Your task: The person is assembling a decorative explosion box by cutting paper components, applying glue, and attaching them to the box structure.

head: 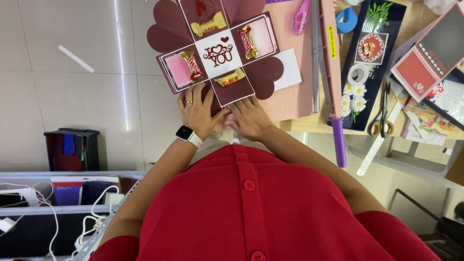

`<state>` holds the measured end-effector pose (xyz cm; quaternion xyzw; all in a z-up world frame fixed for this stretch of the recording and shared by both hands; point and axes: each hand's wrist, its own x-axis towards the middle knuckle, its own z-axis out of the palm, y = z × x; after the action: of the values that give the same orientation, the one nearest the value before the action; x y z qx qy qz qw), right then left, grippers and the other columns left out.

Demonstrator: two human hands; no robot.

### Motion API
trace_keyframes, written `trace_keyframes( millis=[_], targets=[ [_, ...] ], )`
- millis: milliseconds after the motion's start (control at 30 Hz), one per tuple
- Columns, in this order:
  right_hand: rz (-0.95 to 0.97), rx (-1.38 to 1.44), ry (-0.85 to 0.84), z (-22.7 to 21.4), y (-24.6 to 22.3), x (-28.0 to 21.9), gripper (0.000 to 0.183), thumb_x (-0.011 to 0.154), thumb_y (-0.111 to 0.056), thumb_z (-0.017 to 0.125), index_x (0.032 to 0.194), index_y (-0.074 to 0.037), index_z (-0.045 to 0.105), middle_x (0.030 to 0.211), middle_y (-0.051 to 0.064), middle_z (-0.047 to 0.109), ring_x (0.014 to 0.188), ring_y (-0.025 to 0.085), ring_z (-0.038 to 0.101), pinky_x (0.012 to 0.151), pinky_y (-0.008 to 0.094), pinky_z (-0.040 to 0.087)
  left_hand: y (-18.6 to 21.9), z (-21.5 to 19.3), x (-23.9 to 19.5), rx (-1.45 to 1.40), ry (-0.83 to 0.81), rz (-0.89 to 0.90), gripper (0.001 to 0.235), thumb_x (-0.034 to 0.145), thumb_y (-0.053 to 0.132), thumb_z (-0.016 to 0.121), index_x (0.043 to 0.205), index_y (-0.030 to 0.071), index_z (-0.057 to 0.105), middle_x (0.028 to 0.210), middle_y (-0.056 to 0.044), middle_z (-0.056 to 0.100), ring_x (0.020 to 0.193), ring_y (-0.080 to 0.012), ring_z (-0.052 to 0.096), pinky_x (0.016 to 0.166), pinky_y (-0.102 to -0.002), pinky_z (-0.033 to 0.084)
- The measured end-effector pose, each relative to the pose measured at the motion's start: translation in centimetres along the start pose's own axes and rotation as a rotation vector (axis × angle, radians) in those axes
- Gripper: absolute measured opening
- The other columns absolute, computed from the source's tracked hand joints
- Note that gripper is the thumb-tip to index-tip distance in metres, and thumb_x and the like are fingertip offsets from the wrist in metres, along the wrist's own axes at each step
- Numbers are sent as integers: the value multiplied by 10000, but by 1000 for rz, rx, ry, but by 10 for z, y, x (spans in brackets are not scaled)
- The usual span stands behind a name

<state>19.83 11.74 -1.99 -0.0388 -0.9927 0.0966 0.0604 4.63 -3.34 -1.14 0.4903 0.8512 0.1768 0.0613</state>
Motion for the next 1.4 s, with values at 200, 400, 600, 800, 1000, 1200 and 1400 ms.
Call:
trace_keyframes(
  millis=[200, 400, 600, 800, 1000, 1200, 1400],
  targets=[
    [198, -56, 110, -15, -4, 28, 814, 1076, -610, 350, 1566, 39, 387, 1591, 293, 404, 1518, 432, 304, 1233, 599, 139, 1, -9, 1, 9, -133, -9, 749, 929, 457, 698, 1567, 196, 406, 1486, -98, 360, 1441, -345, 272, 1062, -610, 255],
    [117, -105, 94, -14, -19, 22, 900, 972, -690, 464, 1448, 73, 520, 1367, 319, 600, 1415, 457, 460, 1256, 643, 119, 2, -13, 3, 15, -113, 19, 685, 893, 454, 716, 1463, 133, 512, 1494, -122, 369, 1424, -351, 292, 1046, -594, 271],
    [30, -62, 0, -10, -21, 31, 799, 1035, -599, 353, 1602, -36, 343, 1632, 199, 380, 1540, 396, 281, 1259, 599, 113, 0, -19, 5, 81, -159, 53, 642, 935, 377, 658, 1511, 161, 476, 1502, -125, 382, 1444, -348, 300, 1053, -571, 267],
    [-3, 88, 44, -24, 11, -51, 662, 929, -332, 622, 1548, -145, 479, 1667, 125, 367, 1543, 354, 317, 1205, 610, 243, -5, -24, 7, 1, -96, 73, 620, 936, 438, 676, 1450, 115, 546, 1450, -132, 430, 1398, -366, 367, 1030, -568, 288],
    [1199, 762, 761, -71, 70, -50, 321, 907, -106, 767, 1164, -52, 583, 990, 114, 742, 794, 243, 770, 603, 326, 677, 20, -9, 10, -78, 408, 427, 366, 837, 537, 711, 1000, 211, 675, 1129, -45, 594, 1079, -311, 615, 907, -507, 423],
    [1258, 896, 760, -30, 114, -25, 519, 807, -82, 861, 1257, -42, 605, 974, 89, 719, 851, 178, 687, 655, 291, 598, 106, -13, 87, 67, -27, 576, 815, 698, 355, 890, 1367, 102, 501, 1385, -215, 491, 1331, -426, 501, 1071, -568, 389],
    [1169, 886, 732, -28, 123, -33, 401, 819, 8, 804, 1167, -63, 617, 857, 112, 738, 726, 179, 709, 602, 282, 558, 90, 25, 109, -51, 126, 608, 330, 776, 315, 722, 1003, 100, 618, 968, -83, 567, 797, -353, 694, 676, -458, 563]
  ],
)
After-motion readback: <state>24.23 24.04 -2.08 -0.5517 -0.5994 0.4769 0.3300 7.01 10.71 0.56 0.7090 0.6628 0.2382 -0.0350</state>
